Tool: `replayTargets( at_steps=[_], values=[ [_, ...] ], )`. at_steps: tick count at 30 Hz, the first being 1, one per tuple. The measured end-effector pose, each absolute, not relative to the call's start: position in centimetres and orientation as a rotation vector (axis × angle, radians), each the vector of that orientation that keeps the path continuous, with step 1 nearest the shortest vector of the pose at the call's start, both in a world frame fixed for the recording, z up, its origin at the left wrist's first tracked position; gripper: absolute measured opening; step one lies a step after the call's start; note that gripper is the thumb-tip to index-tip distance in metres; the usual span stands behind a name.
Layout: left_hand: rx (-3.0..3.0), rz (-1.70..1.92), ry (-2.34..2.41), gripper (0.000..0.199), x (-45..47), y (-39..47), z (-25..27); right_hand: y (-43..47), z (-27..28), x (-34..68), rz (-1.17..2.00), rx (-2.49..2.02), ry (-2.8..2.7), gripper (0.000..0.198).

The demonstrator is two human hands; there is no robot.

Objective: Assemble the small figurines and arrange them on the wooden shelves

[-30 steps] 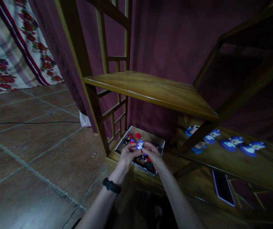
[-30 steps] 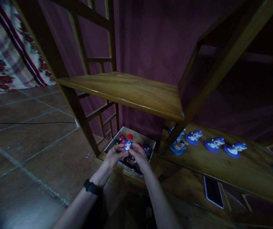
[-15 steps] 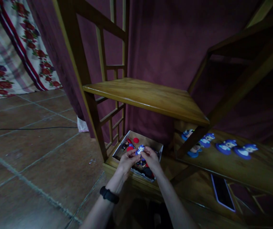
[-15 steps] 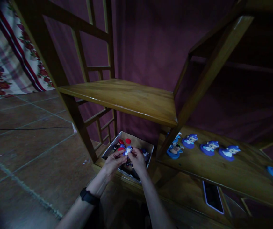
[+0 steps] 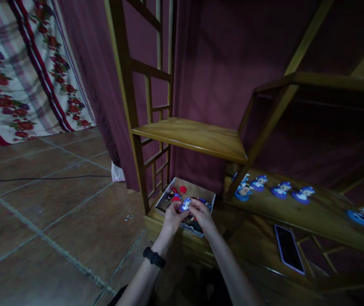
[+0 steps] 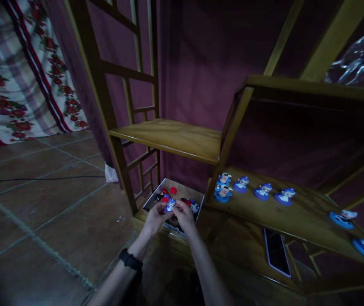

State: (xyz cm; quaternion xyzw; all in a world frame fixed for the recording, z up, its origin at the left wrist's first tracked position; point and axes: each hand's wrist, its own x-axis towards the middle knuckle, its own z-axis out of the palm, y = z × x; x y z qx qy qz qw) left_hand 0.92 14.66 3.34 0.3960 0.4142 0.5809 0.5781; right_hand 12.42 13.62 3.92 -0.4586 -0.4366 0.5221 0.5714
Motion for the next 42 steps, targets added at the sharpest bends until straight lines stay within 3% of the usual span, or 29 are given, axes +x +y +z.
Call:
replayTargets(
  at_steps=[11, 25, 35, 42],
  values=[
    [1.435, 1.313, 1.124, 0.042, 0.7, 4.4, 8.3, 2.3, 7.5, 12.6, 1.227, -0.95, -0.865, 0.04],
    [1.135, 1.272, 0.985, 0.051, 0.8, -4.8, 11.5, -7.5, 12.0, 12.9, 1.235, -0.944, -0.845, 0.034],
    [1.318, 1.269, 0.932, 0.057, 1.2, -7.3, 11.9, -9.9, 12.9, 13.4, 1.232, -0.898, -0.883, 0.037],
    [1.724, 1.309, 1.119, 0.047, 3.4, -7.0, 11.9, -9.8, 13.3, 15.0, 1.192, -0.893, -0.885, 0.041]
  ],
)
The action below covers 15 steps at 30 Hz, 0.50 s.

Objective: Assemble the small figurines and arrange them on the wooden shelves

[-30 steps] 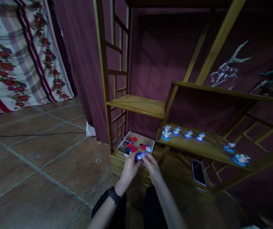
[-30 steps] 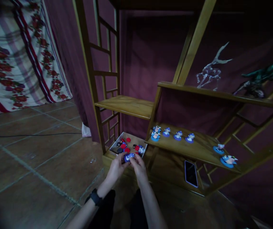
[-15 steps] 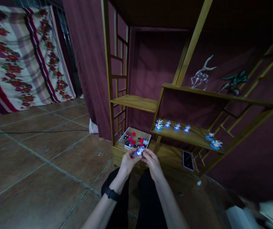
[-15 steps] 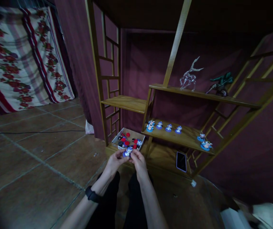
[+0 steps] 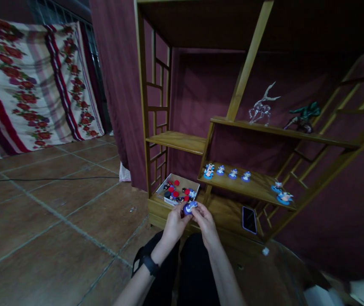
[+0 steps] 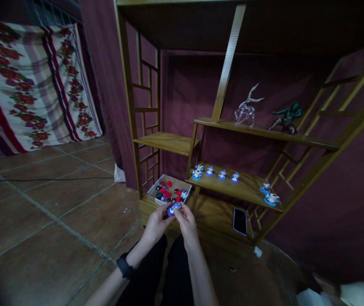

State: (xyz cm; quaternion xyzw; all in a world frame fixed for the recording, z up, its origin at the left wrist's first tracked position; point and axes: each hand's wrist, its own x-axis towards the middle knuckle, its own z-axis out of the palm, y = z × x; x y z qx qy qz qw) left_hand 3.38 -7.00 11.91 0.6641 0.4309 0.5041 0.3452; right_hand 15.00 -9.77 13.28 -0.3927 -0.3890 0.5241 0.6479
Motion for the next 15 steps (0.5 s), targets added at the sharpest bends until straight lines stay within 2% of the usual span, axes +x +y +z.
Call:
replayTargets(
  at_steps=[7, 15],
  values=[
    [1.972, 1.254, 1.143, 0.048, 4.4, -6.1, 12.4, -7.8, 12.5, 15.9, 1.094, -0.931, -0.882, 0.04],
    [1.731, 1.223, 1.033, 0.036, 5.6, -3.9, 11.3, -6.1, 11.4, 16.9, 0.983, -1.012, -0.894, 0.037]
  ],
)
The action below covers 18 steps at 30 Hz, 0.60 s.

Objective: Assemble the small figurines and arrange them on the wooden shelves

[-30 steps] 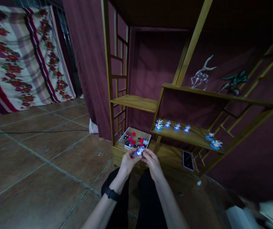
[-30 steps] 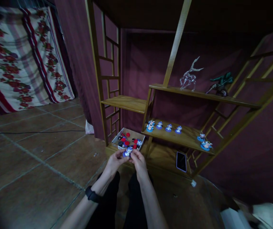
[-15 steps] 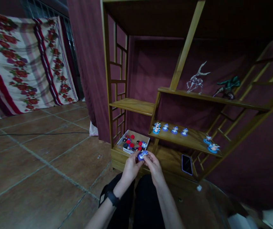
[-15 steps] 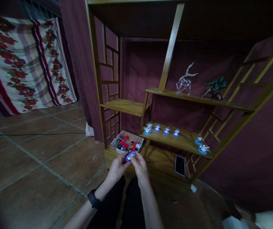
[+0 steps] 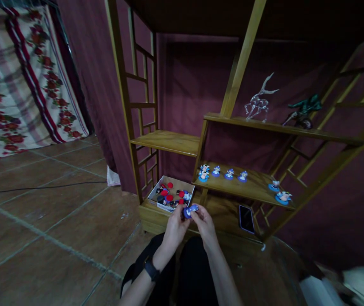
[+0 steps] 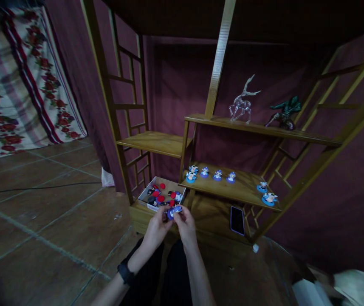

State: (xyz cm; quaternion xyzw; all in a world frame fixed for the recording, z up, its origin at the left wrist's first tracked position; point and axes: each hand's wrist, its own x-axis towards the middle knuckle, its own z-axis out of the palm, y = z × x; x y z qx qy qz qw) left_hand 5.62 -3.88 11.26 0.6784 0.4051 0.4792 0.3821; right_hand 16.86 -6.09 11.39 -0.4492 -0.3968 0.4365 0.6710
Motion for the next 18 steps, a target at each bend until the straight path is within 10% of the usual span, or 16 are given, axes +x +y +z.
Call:
replayTargets(
  at_steps=[18],
  values=[
    [1.654, 1.199, 1.035, 0.031, 4.6, -2.1, 9.6, -5.1, 10.6, 15.3, 0.899, -1.049, -0.892, 0.034]
  ],
)
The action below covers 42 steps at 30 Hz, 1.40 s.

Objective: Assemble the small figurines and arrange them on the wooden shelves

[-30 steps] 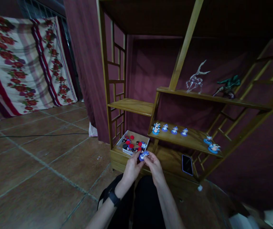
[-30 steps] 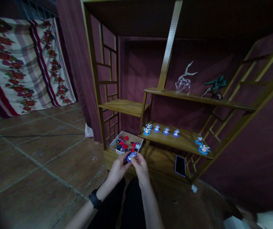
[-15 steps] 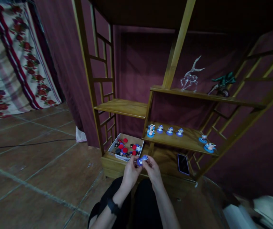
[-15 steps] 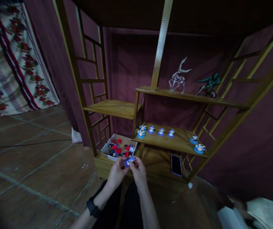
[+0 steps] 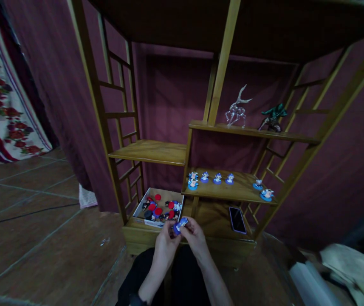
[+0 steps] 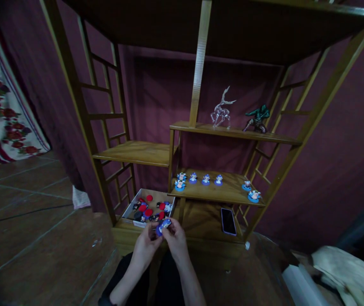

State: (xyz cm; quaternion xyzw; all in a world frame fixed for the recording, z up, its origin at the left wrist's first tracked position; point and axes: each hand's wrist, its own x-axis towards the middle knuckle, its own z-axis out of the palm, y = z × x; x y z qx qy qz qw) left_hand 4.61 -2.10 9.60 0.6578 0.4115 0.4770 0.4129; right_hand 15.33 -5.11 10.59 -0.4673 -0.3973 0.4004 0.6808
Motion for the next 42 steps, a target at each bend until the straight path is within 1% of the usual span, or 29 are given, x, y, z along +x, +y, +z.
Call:
replayTargets(
  at_steps=[8, 15, 19, 25, 31, 36, 42],
  values=[
    [1.746, 1.224, 1.03, 0.029, 2.8, -2.3, 11.1, -4.3, 11.2, 13.8, 0.96, -1.004, -0.947, 0.034],
    [1.925, 1.189, 1.012, 0.043, 2.7, -2.9, 11.3, -5.3, 12.5, 14.3, 0.953, -1.006, -0.934, 0.031],
    [2.006, 1.153, 1.063, 0.045, 2.2, -3.1, 11.2, -5.6, 12.5, 14.2, 0.994, -1.007, -0.92, 0.033],
    [2.188, 1.145, 1.114, 0.047, 1.4, -3.5, 11.4, -5.6, 11.2, 13.7, 1.037, -1.002, -0.89, 0.036],
    [2.386, 1.093, 1.067, 0.05, 1.1, -3.8, 10.6, -6.1, 9.5, 13.6, 1.058, -1.001, -0.81, 0.042],
    [2.655, 0.971, 1.049, 0.05, 1.2, -4.1, 10.5, -6.7, 8.7, 13.7, 1.065, -0.964, -0.758, 0.042],
    [2.905, 0.777, 0.982, 0.047, 1.3, -4.2, 11.1, -6.7, 7.4, 14.3, 1.134, -0.927, -0.658, 0.037]
  ],
)
